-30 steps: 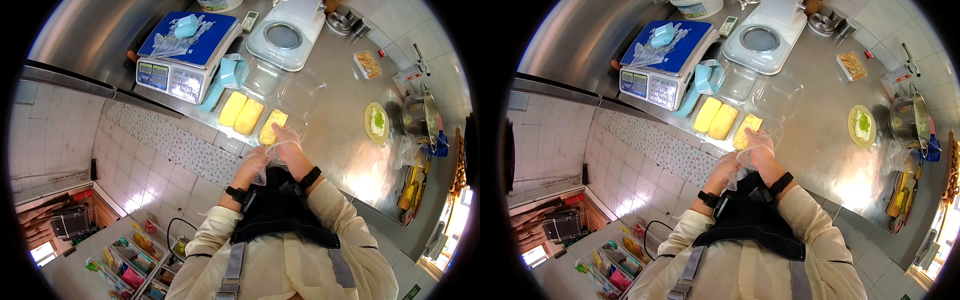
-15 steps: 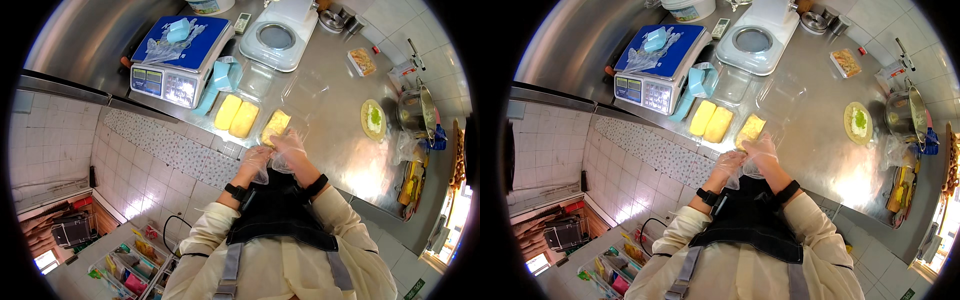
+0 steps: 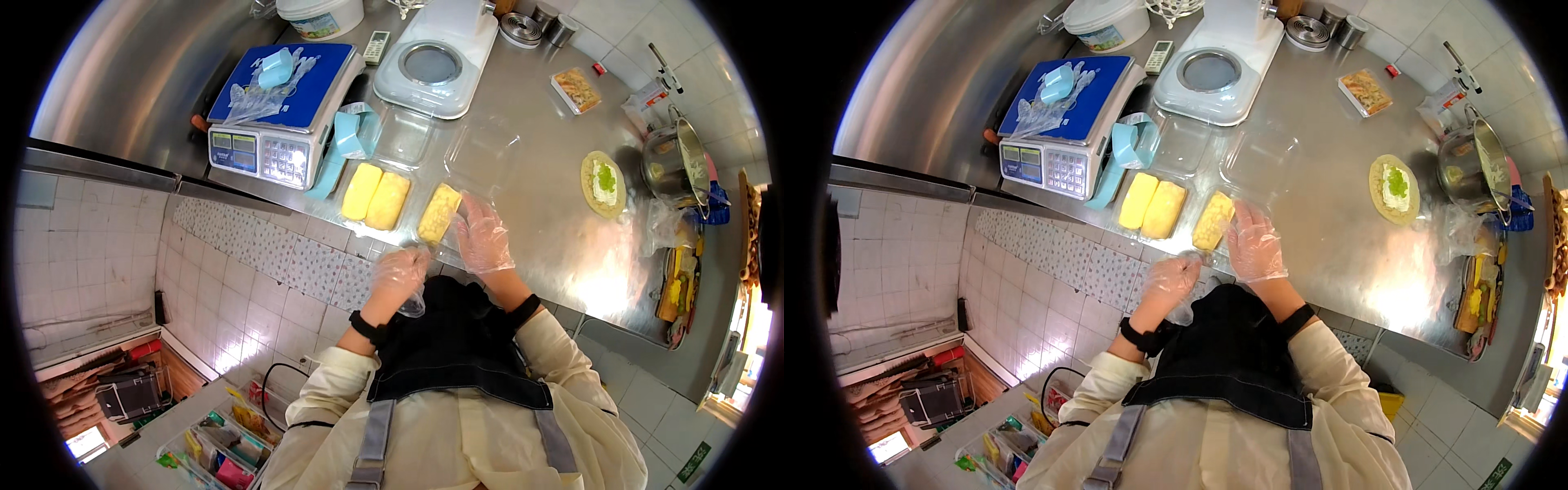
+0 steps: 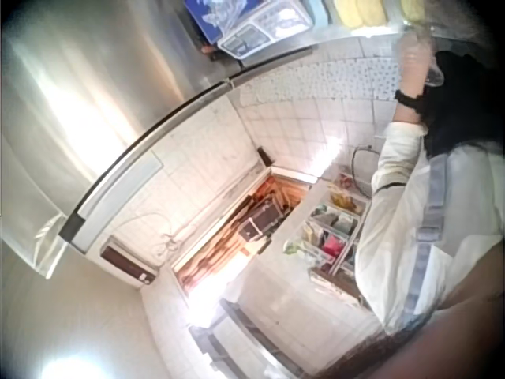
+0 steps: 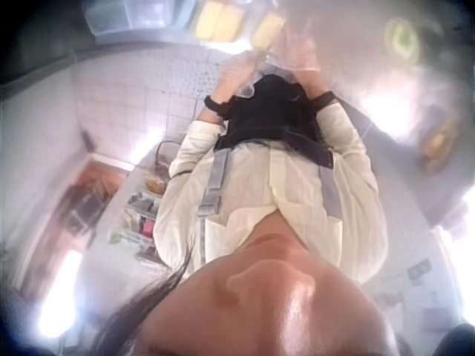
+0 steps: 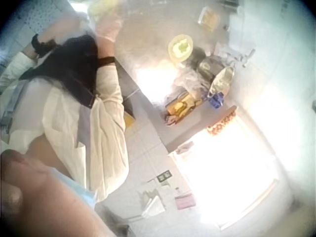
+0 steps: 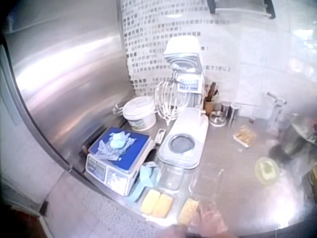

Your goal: The person assembles cream puffs by filling them with cream and toppings. They use a piping bag to apply cream onto the pastries and sprinkle chocolate chips on top. The finished items are placed into clear plastic containers on the stainless steel counter.

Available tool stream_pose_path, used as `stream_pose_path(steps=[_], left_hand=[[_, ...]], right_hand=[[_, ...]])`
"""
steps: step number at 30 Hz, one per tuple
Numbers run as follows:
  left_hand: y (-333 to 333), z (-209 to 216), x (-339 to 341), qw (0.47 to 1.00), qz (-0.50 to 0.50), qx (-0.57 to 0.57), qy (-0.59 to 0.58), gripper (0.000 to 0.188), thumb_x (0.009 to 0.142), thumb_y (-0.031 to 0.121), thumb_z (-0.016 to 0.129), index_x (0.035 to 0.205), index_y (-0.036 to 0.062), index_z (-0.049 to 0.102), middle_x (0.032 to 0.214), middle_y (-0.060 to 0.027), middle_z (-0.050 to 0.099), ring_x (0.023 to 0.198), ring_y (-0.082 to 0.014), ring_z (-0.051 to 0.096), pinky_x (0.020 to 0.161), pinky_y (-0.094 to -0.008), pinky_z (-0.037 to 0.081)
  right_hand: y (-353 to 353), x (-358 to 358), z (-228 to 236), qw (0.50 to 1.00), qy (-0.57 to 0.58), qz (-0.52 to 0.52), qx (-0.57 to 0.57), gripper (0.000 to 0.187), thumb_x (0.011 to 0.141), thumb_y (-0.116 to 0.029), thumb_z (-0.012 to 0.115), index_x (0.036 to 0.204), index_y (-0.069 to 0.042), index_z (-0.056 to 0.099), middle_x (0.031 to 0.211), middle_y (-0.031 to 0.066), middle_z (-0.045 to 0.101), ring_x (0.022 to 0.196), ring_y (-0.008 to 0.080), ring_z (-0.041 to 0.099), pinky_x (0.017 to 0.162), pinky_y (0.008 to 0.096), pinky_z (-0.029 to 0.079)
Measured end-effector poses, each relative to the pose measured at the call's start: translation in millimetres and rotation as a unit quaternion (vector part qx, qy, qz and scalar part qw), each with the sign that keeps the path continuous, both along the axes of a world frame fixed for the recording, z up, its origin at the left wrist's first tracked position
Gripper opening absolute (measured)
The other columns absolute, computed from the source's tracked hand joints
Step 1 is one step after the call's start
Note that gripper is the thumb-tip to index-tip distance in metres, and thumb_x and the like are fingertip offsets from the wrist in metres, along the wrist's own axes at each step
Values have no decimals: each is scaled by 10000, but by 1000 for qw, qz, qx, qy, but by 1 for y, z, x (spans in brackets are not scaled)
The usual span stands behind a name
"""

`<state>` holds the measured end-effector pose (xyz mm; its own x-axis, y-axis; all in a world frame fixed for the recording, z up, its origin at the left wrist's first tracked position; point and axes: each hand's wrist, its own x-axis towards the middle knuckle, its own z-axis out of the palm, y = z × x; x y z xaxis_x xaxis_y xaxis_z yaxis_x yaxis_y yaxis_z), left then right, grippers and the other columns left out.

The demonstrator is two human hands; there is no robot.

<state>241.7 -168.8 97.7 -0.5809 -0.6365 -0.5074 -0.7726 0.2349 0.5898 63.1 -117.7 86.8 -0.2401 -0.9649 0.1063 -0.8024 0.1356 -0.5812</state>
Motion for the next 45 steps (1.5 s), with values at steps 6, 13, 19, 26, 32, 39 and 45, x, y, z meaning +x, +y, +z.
stream_pose_path(steps=[6,13,19,26,32,39,45], left_hand=[[11,-16,-11,959,-117,-253,46,602,911,388,455,1388,37,351,1461,-127,321,1385,-294,216,1129,-470,128],[14,-7,-27,945,-190,-242,-112,680,907,483,406,1427,61,287,1495,-109,258,1411,-228,142,1131,-485,-31],[13,-10,-36,941,-153,-281,-107,721,899,503,406,1434,43,258,1499,-109,249,1409,-227,149,1131,-488,-3],[0,-26,-64,936,-116,-328,-52,758,904,513,384,1445,16,197,1518,-128,184,1409,-246,151,1121,-513,37],[3,-34,-76,932,-129,-314,-127,803,898,534,382,1453,8,137,1532,-122,132,1421,-235,94,1123,-504,-9],[0,-19,-86,932,-118,-322,-114,782,907,470,420,1459,17,102,1530,-141,118,1413,-283,110,1121,-508,65],[54,31,-132,938,24,-311,152,650,886,219,517,1423,-9,230,1424,-245,313,1303,-373,338,1068,-446,284]], right_hand=[[-13,-7,-18,977,150,143,47,573,943,-361,398,1385,-2,328,1471,167,270,1362,319,248,1102,445,215],[-24,-8,-12,954,175,177,166,627,954,-433,312,1421,-16,265,1516,118,188,1405,262,160,1135,421,147],[-18,-14,-13,994,8,84,75,557,959,-345,364,1399,-8,307,1473,159,279,1339,297,313,1080,381,287],[73,-83,19,994,-67,-70,-46,399,956,-300,421,1205,-16,549,1177,201,579,1033,355,582,866,376,476],[141,-125,29,958,-142,-212,-127,333,977,-244,405,1105,-10,605,1079,153,640,977,268,625,846,338,472],[154,-239,49,914,-107,-333,-205,246,937,-117,462,1133,-36,586,1016,145,648,959,233,626,847,310,465],[81,-407,29,966,-36,-255,8,399,840,-324,577,1159,-85,590,1021,135,653,980,269,615,857,330,462]])
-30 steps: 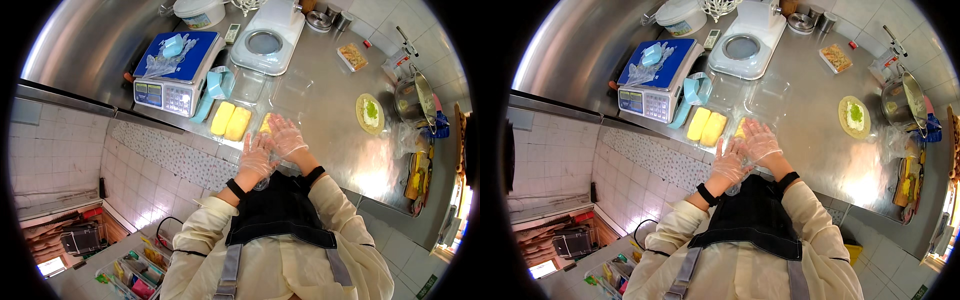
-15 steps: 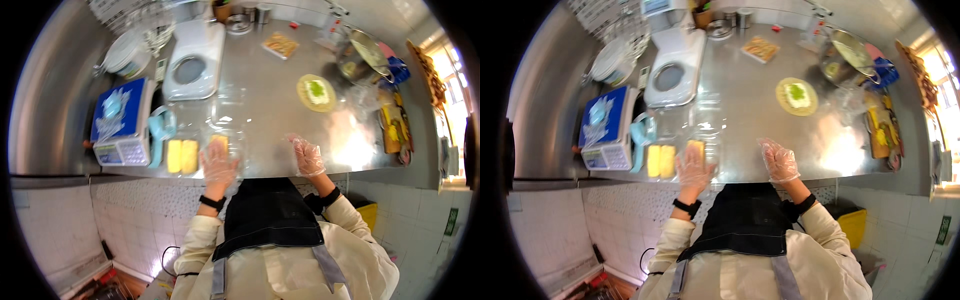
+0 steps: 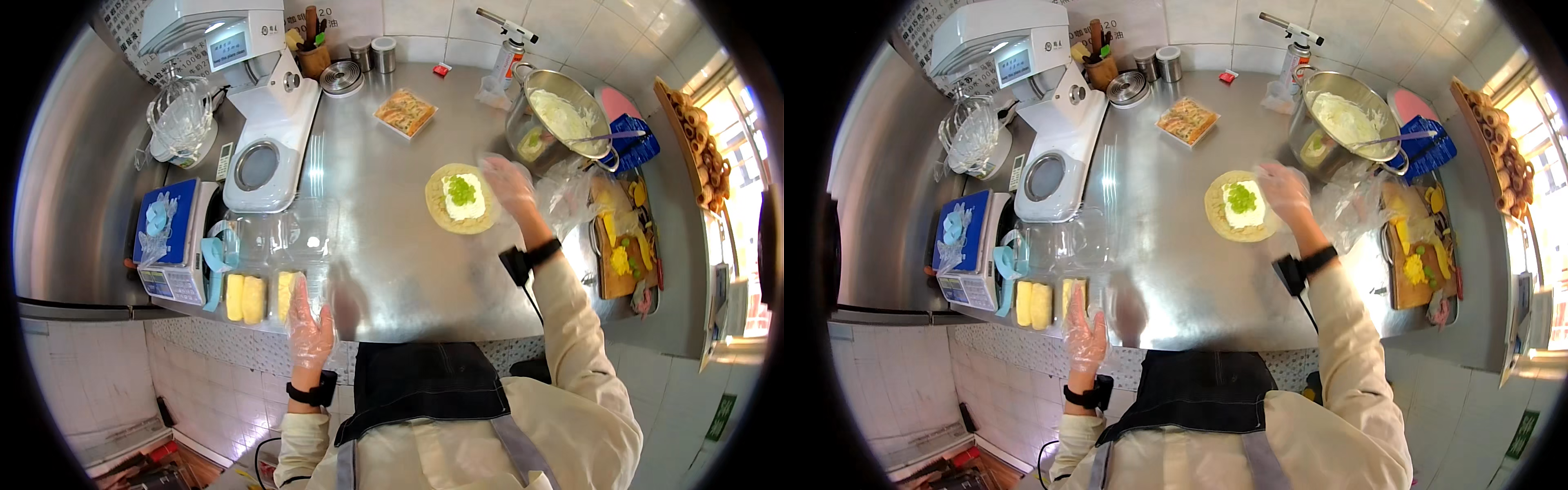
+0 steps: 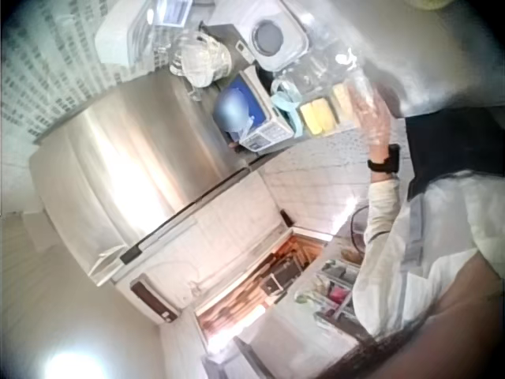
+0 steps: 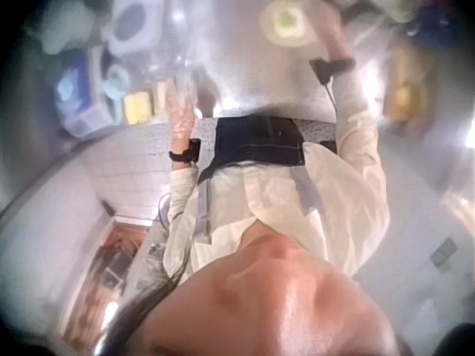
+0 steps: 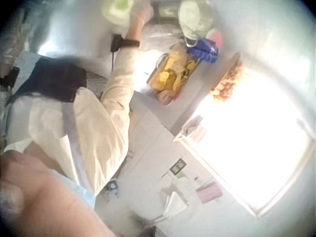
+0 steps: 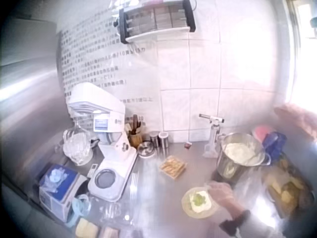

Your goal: The person assembles cream puffs by filling them with cream and toppings. They use a piping bag to apply cream onto the pastries and sprinkle chocolate chips on top. The finished items are placed into clear plastic containers on the stainless steel counter.

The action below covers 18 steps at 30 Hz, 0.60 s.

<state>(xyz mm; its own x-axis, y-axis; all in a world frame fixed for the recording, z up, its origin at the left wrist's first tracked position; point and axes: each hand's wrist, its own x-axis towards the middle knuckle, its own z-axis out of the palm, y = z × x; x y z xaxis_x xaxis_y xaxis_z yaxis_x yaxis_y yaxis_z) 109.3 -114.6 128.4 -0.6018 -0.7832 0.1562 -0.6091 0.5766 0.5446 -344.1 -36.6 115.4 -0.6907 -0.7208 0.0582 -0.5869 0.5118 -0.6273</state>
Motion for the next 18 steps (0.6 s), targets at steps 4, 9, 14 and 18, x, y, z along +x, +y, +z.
stream_pose_path(steps=[4,9,14,18], left_hand=[[56,0,-49,877,140,367,277,444,926,114,490,1339,-14,385,1211,-181,563,1067,-235,577,920,-328,439],[99,-7,-44,868,268,250,337,277,949,137,472,1169,-16,539,971,-125,641,807,-160,604,785,-283,477],[107,-3,-38,817,402,228,345,252,942,153,492,1114,-20,555,918,-112,641,770,-149,591,757,-275,479],[117,-1,-60,826,371,248,345,212,938,109,484,1087,-20,560,893,-106,639,762,-148,587,757,-277,483]], right_hand=[[-70,-63,-43,983,-48,139,107,384,878,-329,574,1157,-64,582,1072,117,632,1003,227,580,881,322,438],[-109,-81,-60,918,-30,353,177,343,858,-321,590,1099,-78,604,1016,131,642,913,256,606,825,348,469],[-108,-80,-53,893,22,396,212,254,844,-272,577,1001,-77,619,933,134,646,857,291,612,776,366,475],[-116,-89,-64,883,67,392,250,215,838,-250,548,978,-106,627,950,126,646,879,309,604,771,383,470]])
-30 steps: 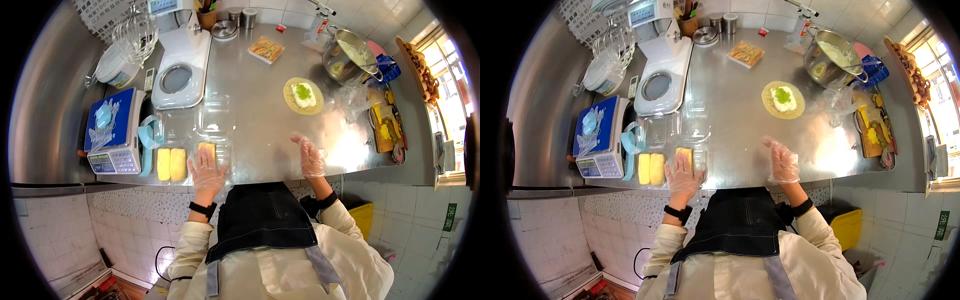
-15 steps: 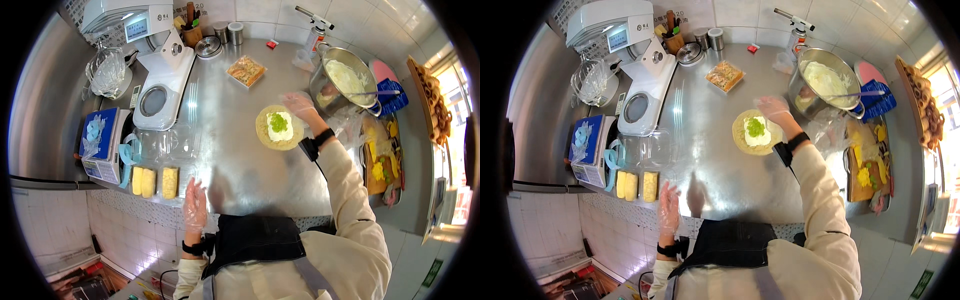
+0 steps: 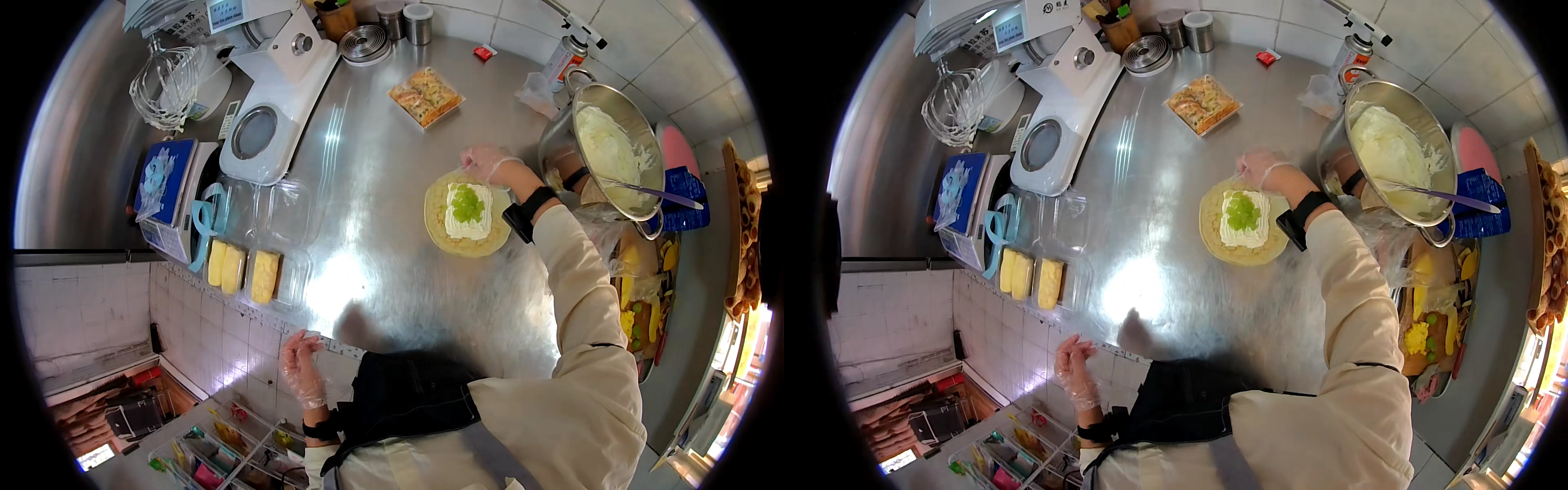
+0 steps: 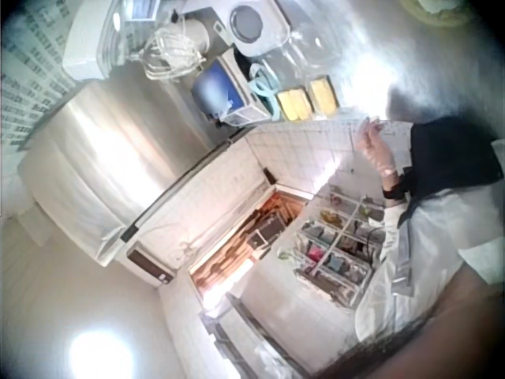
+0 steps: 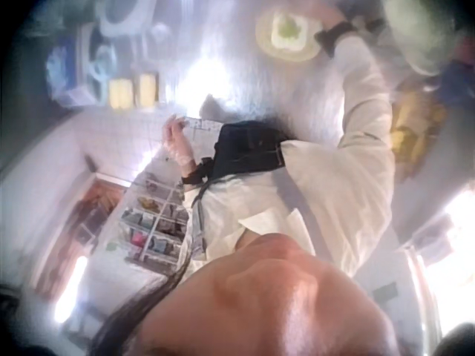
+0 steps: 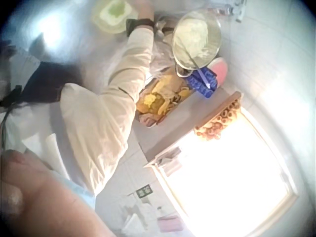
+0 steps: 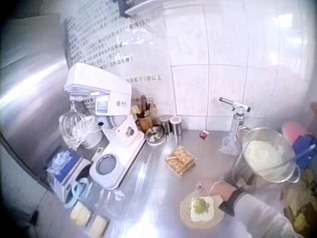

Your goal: The person assembles cream puffs by filling them with cream and toppings. They use a piping bag to apply cream onto the pastries and sprinkle chocolate chips on top. The finished items are placed into clear plastic containers on the stainless steel counter.

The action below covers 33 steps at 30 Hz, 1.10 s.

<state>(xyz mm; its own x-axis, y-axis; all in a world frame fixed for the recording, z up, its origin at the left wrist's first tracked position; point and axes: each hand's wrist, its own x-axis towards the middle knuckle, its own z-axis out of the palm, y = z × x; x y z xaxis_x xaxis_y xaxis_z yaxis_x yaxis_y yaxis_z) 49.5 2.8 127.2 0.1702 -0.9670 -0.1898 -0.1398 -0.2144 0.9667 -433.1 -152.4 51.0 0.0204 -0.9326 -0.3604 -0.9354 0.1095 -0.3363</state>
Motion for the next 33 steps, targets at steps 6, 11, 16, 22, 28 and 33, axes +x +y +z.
stream_pose_path(steps=[6,11,16,22,28,33], left_hand=[[10,0,-5,999,-41,-17,-5,200,935,83,472,1079,-20,566,886,-108,640,749,-150,587,755,-281,485],[12,-4,-2,999,-33,-6,-9,196,934,81,480,1079,-19,568,888,-108,642,747,-145,587,752,-282,487],[14,-3,-7,998,-58,-10,10,197,939,96,489,1082,-15,568,888,-107,647,752,-142,589,750,-274,486],[12,-8,-5,997,-79,-13,9,202,944,111,492,1087,-10,569,893,-108,651,766,-138,588,752,-272,485],[10,-4,-3,996,-92,-10,5,212,944,110,492,1103,-8,570,902,-109,648,773,-134,586,760,-275,482],[0,-7,-11,988,-148,-29,-26,205,941,92,491,1100,-3,579,950,-104,646,830,-145,604,789,-275,484]], right_hand=[[10,0,19,992,-121,-3,39,173,859,-205,522,954,-83,600,871,97,627,816,246,590,741,357,464],[31,-2,21,975,-204,34,76,188,882,-230,521,952,-68,585,840,70,600,794,191,556,743,342,454],[36,-4,-5,969,-244,38,-27,275,909,-298,488,996,-62,599,885,104,627,837,221,574,788,346,443],[32,23,8,984,-165,-67,18,382,939,-381,418,1083,-78,602,1052,162,626,1016,304,563,892,350,410],[51,15,18,975,-197,-34,-95,329,917,-313,473,1049,-51,622,1020,190,622,1002,353,556,863,377,432],[138,28,47,980,-1,108,-167,258,841,-198,541,1038,-59,629,861,133,619,847,328,579,799,418,455]])
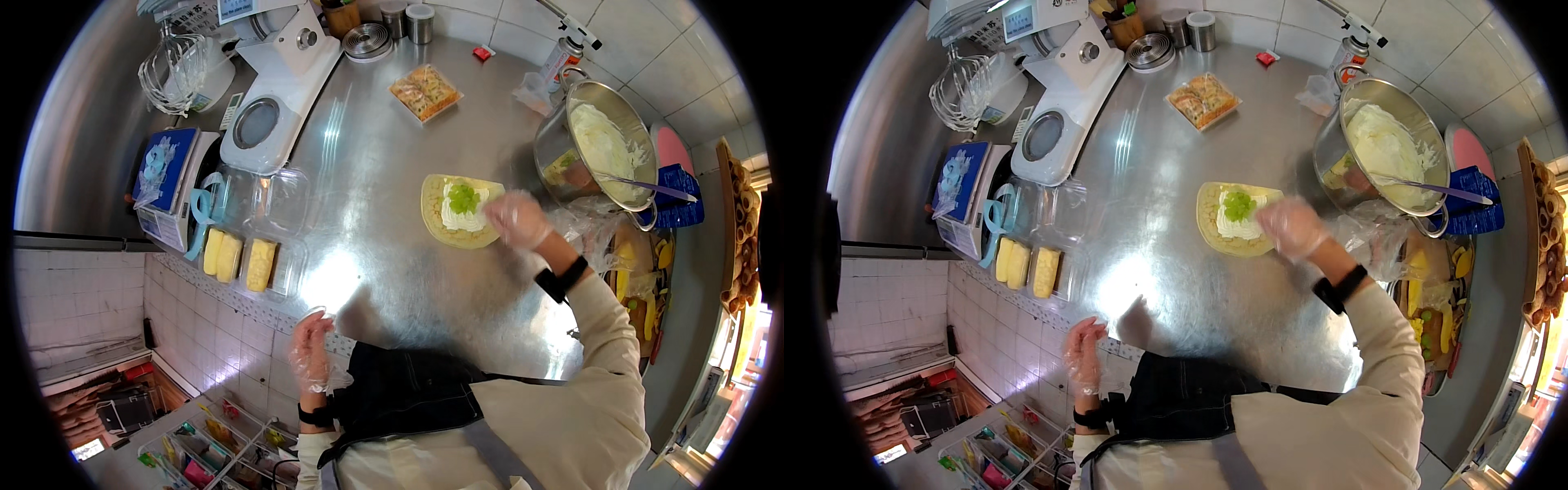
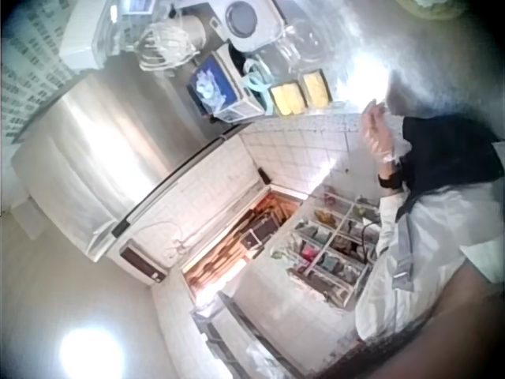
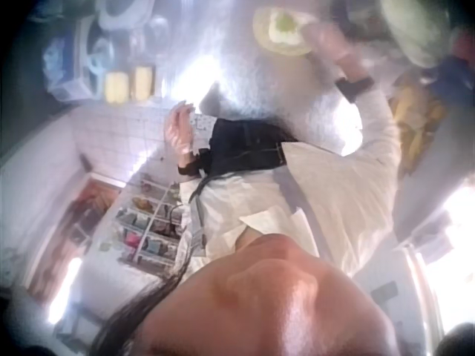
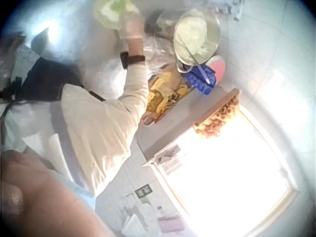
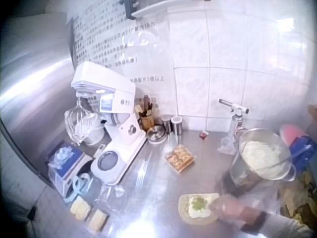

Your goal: The person assembles cream puffs by filling them with cream and toppings. They use a piping bag to apply cream onto the pastries and sprinkle chocolate chips on top. The finished items are placed into clear plastic containers on the stainless steel counter.

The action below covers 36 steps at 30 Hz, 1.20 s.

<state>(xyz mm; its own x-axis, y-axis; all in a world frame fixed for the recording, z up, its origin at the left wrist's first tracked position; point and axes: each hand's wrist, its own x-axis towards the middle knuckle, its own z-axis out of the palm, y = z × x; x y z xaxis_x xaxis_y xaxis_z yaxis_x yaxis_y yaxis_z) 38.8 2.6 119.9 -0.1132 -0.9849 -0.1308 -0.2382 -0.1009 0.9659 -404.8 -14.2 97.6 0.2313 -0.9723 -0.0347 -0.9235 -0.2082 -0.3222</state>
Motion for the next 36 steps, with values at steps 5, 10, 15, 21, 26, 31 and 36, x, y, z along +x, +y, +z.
stream_pose_path(steps=[5,10,15,21,26,31,36], left_hand=[[-13,-6,-43,995,-95,-38,-17,176,917,44,508,1048,-6,613,962,-111,657,871,-157,622,807,-268,484],[-16,9,-71,988,-153,-12,-16,161,905,40,520,1011,4,635,930,-95,673,810,-140,629,766,-258,491],[-15,-3,-62,994,-105,-25,31,158,924,60,513,1021,0,623,919,-86,670,793,-132,619,755,-255,495],[-14,-7,-64,995,-71,49,58,163,934,65,512,1042,2,618,917,-82,663,800,-120,603,761,-247,489],[-18,-1,-74,993,-106,16,49,152,927,53,522,1028,3,624,920,-83,663,789,-116,606,753,-249,493],[-18,-7,-65,994,-110,2,8,149,924,47,525,1023,4,627,916,-82,662,794,-117,612,756,-255,496],[-21,-9,-65,992,-102,43,68,167,926,54,523,1047,-8,618,935,-88,661,819,-122,619,775,-253,496]], right_hand=[[24,19,6,997,-23,8,-78,464,870,-257,528,1261,-16,458,1225,155,521,1146,329,478,961,437,387],[-8,28,-12,1000,-3,-18,10,557,929,-310,427,1385,-17,299,1433,199,311,1332,342,284,1101,450,236],[3,31,-8,999,-14,-11,51,539,947,-313,382,1386,-10,297,1424,227,310,1328,362,280,1110,461,205],[8,28,-24,1000,9,-18,-8,544,944,-325,404,1401,-52,292,1434,219,304,1332,356,282,1117,467,191],[-10,36,-25,998,20,9,55,550,934,-312,436,1402,-62,291,1440,199,307,1335,336,289,1125,460,176],[12,35,-5,998,-24,-35,-40,498,895,-282,501,1328,-59,403,1365,186,416,1287,335,364,1078,462,252],[55,17,-20,996,-30,-27,-76,300,807,-217,606,1070,-72,610,1078,102,628,1031,290,567,871,422,426]])
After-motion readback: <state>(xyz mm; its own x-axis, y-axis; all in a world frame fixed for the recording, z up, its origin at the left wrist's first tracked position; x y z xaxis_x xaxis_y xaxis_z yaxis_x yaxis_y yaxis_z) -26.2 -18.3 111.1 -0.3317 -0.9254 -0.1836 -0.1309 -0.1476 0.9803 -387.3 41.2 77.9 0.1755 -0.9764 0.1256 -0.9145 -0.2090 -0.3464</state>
